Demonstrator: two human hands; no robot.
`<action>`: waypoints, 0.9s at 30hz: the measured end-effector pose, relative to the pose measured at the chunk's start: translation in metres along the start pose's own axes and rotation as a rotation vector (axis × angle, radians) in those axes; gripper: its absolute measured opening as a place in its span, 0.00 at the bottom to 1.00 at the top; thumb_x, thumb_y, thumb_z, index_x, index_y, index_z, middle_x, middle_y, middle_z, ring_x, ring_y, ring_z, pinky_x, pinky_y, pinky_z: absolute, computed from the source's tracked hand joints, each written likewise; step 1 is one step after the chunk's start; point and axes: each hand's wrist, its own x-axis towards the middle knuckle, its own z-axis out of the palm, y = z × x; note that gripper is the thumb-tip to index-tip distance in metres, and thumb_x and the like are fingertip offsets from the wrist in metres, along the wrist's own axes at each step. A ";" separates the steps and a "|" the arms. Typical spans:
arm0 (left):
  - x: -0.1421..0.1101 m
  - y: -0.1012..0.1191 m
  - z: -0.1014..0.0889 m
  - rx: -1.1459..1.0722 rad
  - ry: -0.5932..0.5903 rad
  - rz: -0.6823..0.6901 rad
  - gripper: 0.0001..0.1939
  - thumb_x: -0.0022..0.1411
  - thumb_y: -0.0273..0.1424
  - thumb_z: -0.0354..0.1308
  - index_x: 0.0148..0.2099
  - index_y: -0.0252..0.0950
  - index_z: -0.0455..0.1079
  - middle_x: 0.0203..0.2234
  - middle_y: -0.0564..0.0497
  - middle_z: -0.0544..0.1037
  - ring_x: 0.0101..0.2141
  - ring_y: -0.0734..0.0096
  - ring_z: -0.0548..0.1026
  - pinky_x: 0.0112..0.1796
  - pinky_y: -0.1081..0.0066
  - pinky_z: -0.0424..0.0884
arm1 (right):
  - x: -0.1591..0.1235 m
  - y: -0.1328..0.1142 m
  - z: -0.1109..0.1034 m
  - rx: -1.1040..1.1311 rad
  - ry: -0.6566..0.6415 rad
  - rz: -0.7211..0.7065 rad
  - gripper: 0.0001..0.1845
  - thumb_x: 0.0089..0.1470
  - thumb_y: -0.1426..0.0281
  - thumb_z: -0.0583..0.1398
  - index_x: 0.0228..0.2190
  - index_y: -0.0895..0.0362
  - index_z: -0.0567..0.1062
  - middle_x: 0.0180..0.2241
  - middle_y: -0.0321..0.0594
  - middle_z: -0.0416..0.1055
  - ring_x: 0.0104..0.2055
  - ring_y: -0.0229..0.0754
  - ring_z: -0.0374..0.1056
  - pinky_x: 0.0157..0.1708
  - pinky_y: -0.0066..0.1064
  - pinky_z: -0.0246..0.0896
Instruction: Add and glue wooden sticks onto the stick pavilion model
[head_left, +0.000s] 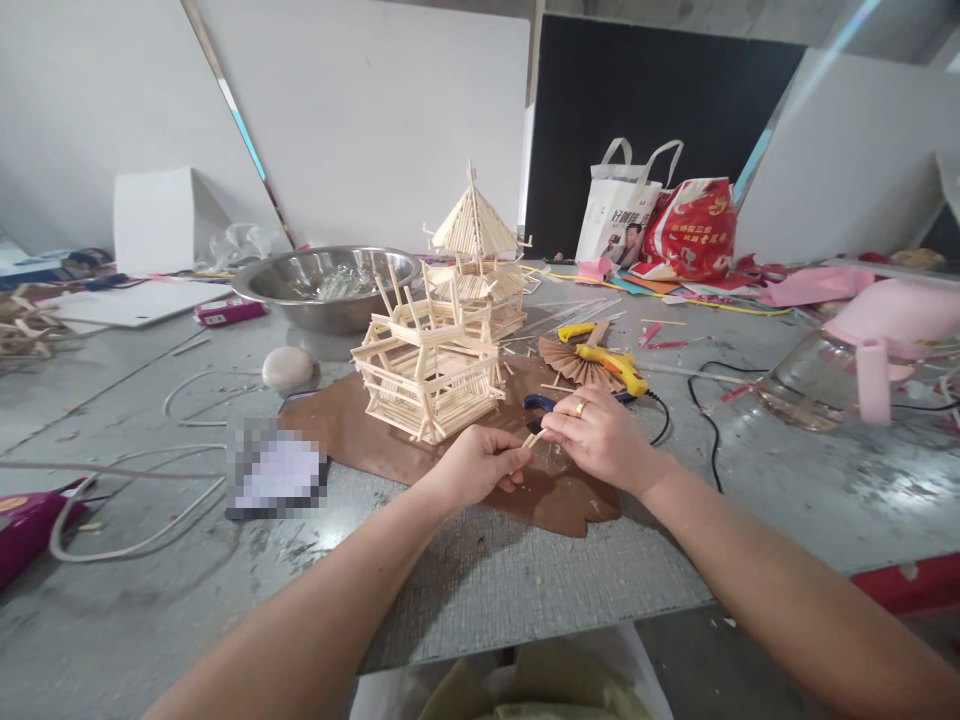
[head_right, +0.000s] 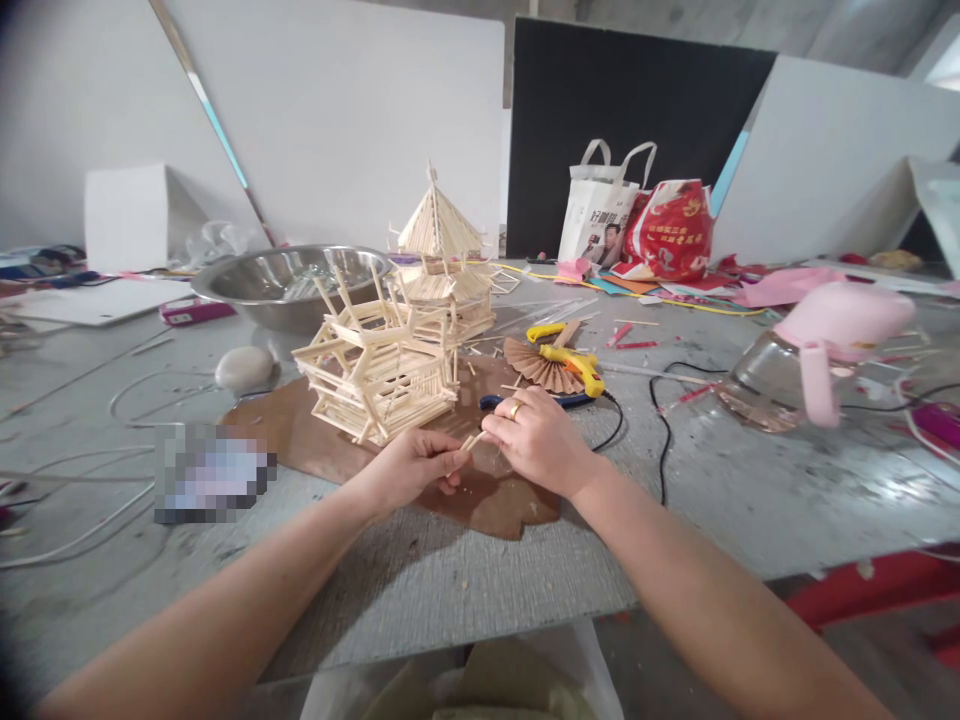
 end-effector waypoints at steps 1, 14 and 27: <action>0.000 0.000 0.000 -0.003 0.001 -0.003 0.16 0.48 0.40 0.55 0.19 0.32 0.63 0.14 0.55 0.67 0.17 0.80 0.66 0.21 0.78 0.61 | 0.000 0.000 0.000 -0.001 0.001 0.000 0.10 0.53 0.68 0.51 0.26 0.57 0.70 0.26 0.38 0.67 0.31 0.38 0.56 0.35 0.31 0.49; 0.000 0.002 0.001 -0.012 0.036 0.000 0.17 0.47 0.41 0.55 0.18 0.32 0.64 0.13 0.55 0.67 0.16 0.80 0.65 0.21 0.78 0.63 | 0.000 -0.004 0.002 -0.003 0.011 0.028 0.11 0.53 0.69 0.51 0.23 0.57 0.70 0.24 0.38 0.66 0.30 0.38 0.55 0.35 0.31 0.50; 0.004 -0.008 0.004 -0.050 0.076 -0.010 0.14 0.48 0.38 0.55 0.21 0.32 0.64 0.14 0.55 0.66 0.17 0.80 0.64 0.22 0.77 0.64 | 0.001 -0.004 0.004 0.003 0.007 0.057 0.10 0.52 0.69 0.53 0.25 0.57 0.71 0.25 0.39 0.67 0.31 0.39 0.56 0.35 0.31 0.51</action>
